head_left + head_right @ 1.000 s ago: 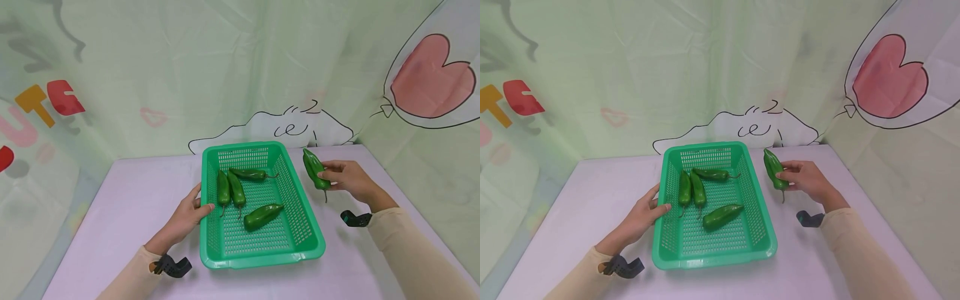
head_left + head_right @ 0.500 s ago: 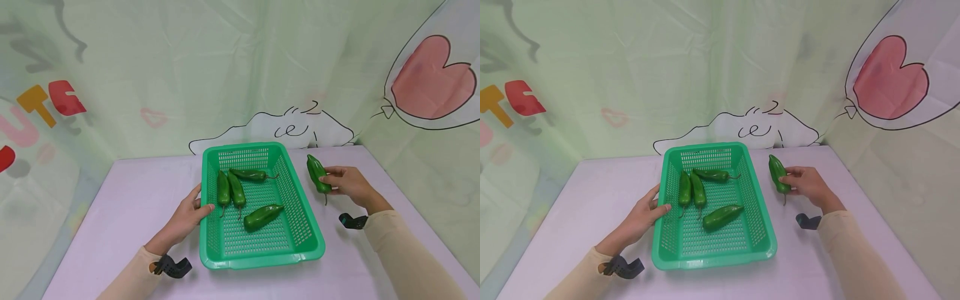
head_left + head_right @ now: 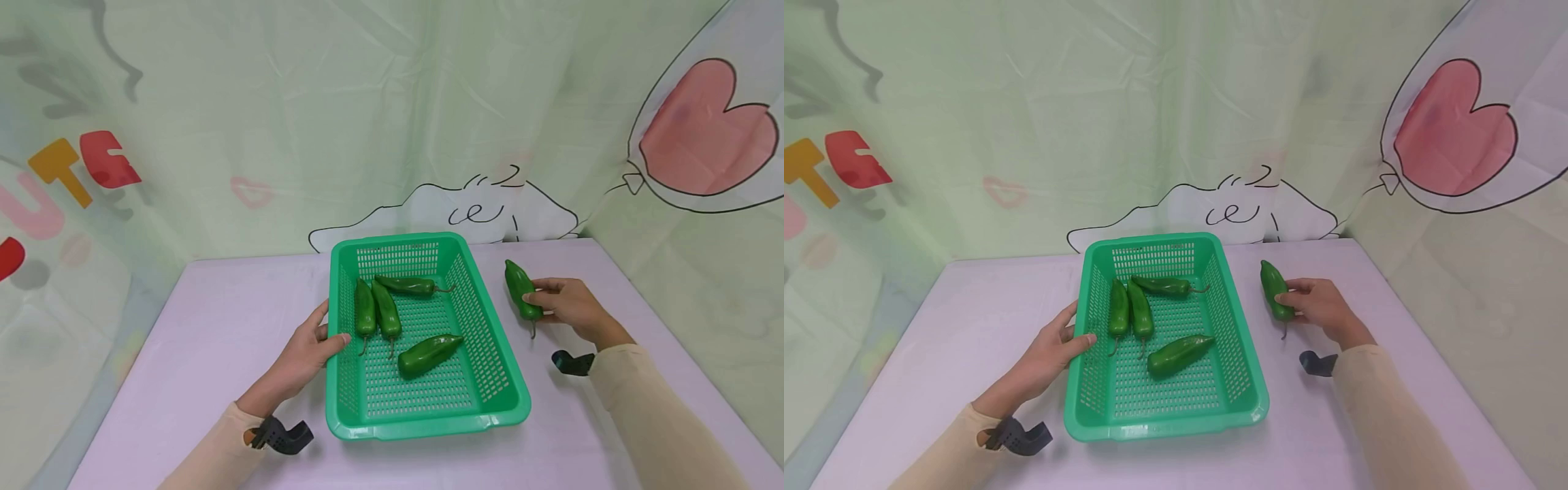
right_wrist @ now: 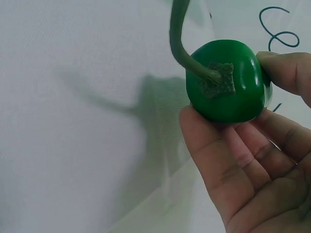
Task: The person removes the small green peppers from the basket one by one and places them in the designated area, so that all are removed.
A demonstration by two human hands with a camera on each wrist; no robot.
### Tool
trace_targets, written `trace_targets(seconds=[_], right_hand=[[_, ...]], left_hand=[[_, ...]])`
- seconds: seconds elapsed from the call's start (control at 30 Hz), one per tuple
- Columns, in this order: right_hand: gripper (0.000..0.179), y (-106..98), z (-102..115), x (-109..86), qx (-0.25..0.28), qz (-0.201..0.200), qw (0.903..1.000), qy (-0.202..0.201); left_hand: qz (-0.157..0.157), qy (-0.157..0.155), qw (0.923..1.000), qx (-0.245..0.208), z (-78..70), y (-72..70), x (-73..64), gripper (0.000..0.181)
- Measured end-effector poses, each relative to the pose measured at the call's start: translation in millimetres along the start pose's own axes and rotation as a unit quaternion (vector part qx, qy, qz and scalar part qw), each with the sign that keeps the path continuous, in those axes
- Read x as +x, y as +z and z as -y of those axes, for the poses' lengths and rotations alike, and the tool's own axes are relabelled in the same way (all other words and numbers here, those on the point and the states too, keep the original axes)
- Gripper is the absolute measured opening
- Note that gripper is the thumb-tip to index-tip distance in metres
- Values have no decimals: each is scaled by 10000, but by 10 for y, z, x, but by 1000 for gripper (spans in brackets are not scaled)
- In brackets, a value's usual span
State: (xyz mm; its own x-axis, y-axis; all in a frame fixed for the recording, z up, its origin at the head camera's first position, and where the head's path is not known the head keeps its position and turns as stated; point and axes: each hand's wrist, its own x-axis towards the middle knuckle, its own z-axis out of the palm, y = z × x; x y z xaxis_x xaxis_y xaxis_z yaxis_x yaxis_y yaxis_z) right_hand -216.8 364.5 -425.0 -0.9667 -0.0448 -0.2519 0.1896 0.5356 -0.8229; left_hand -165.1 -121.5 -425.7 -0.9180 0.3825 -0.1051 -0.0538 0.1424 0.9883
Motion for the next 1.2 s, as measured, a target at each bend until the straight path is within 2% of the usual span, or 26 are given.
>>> trace_targets(seconds=[0.53, 1.2], right_hand=[[69, 79, -14, 63, -346, 104, 9988, 338], [68, 130, 26, 109, -744, 121, 9967, 294]], left_hand=[[50, 76, 10000, 35, 8, -2, -11, 82], [-55, 61, 9999, 58, 33, 3, 18, 82]])
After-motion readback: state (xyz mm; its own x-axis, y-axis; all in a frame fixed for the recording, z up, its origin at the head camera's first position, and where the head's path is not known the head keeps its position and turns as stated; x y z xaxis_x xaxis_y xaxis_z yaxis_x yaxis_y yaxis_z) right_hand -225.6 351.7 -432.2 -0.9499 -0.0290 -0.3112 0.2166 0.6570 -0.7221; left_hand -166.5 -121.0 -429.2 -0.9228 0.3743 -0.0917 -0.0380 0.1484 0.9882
